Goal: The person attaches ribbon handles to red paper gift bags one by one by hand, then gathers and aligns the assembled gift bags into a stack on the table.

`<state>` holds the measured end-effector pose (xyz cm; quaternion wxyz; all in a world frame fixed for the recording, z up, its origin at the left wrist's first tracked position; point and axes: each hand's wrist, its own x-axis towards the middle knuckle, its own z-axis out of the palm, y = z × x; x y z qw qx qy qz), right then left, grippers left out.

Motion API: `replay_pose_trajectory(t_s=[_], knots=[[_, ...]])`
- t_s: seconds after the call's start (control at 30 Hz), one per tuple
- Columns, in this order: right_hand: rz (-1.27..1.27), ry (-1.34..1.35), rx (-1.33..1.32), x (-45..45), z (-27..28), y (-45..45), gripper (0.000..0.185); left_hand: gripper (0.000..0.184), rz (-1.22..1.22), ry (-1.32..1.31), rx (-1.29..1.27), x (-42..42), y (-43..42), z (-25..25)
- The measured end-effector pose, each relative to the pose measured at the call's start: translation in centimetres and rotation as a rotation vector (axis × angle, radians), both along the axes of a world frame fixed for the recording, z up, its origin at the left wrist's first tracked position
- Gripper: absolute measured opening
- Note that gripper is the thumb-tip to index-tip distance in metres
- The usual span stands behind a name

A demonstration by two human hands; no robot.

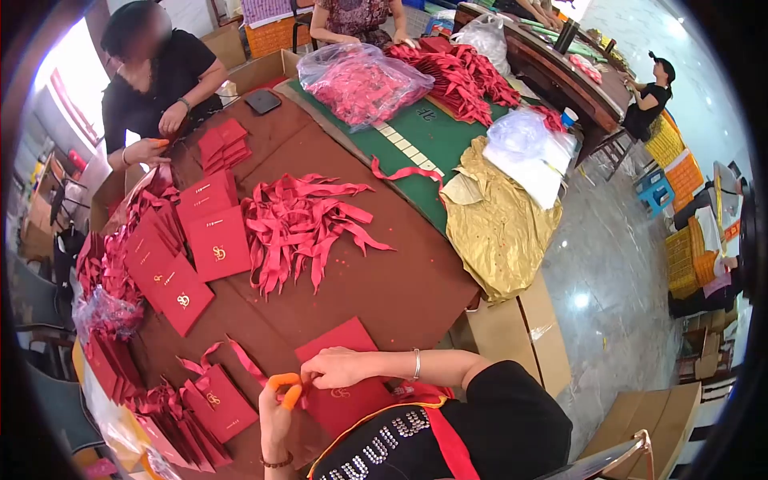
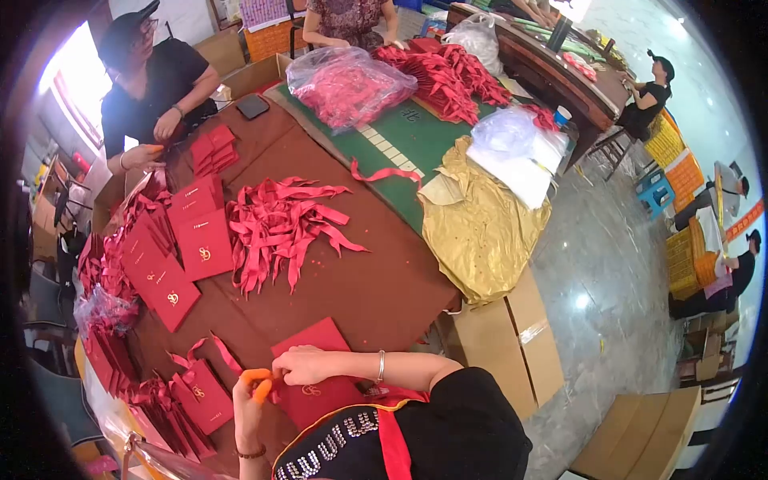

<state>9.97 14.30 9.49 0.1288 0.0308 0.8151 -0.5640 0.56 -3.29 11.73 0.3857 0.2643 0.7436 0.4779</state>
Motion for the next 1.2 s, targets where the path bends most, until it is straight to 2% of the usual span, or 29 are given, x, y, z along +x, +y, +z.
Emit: replay_pose_trajectory(t_s=[0.07, 0.2, 0.27, 0.3, 0.47, 0.53, 0.57, 0.67, 0.73, 0.77, 0.87, 0.97, 1.07, 1.1, 1.13, 1.2], knots=[[-0.01, 0.032, 0.041, 0.3, -0.1, -0.1, 0.034, 0.018, 0.081, -0.231, 0.068, 0.5, -0.4, 0.7], [0.076, 0.026, 0.061, 0.3, 0.0, -0.4, 0.032, 0.02, 0.029, 0.098, 0.049, 0.8, -0.7, -2.0], [0.03, 0.018, 0.093, 0.5, 0.7, -0.2, 0.03, 0.024, -0.149, 0.462, 0.041, 0.6, -0.1, 0.0], [0.061, 0.028, 0.08, 0.5, 0.5, -0.4, 0.03, 0.024, -0.068, 0.267, -0.026, 1.0, 0.2, 0.9], [0.073, -0.008, 0.103, 0.4, 1.0, -0.4, 0.03, 0.026, -0.056, 0.396, 0.069, 1.0, -0.5, -1.0], [0.088, -0.009, 0.11, 0.4, 1.5, -0.3, 0.028, 0.035, -0.005, 0.0, -0.078, 0.9, -0.5, -0.6], [0.091, -0.009, 0.121, 0.5, 1.7, -0.3, 0.025, 0.035, 0.006, -0.006, -0.079, 0.9, -0.6, -0.7], [0.089, 0.018, 0.061, 0.7, 2.0, -0.4, 0.024, 0.043, -0.01, 0.126, -0.046, 0.9, -0.4, -1.7], [0.087, 0.041, 0.074, 0.8, 1.2, -0.7, 0.024, 0.042, -0.141, 0.515, 0.003, 1.1, 0.1, -2.3], [0.075, 0.07, 0.089, 0.8, 1.0, -0.8, 0.024, 0.051, -0.191, 0.647, -0.017, 1.0, 0.1, -2.2], [0.151, -0.047, 0.155, 0.6, 1.5, -0.7, 0.024, 0.055, -0.247, 0.705, -0.103, 1.4, 0.6, -0.8], [0.097, -0.04, 0.066, 0.9, 1.6, -0.5, 0.024, 0.061, -0.245, 0.587, -0.123, 1.3, 0.6, -0.5], [0.067, 0.013, 0.02, 1.1, 1.8, -0.3, 0.024, 0.056, -0.272, 0.472, -0.033, 0.8, 0.2, 0.2], [0.039, 0.082, 0.008, 1.1, 1.7, -0.4, 0.024, 0.056, -0.283, 0.33, 0.035, 0.1, 0.1, -0.2], [0.05, 0.077, 0.007, 1.3, 2.0, -0.4, 0.024, 0.047, -0.264, 0.078, 0.056, -0.3, 0.0, 0.8], [0.031, -0.005, 0.051, 1.6, 2.8, -0.6, 0.025, 0.042, -0.181, -0.022, 0.113, -1.0, -1.0, -1.4]])
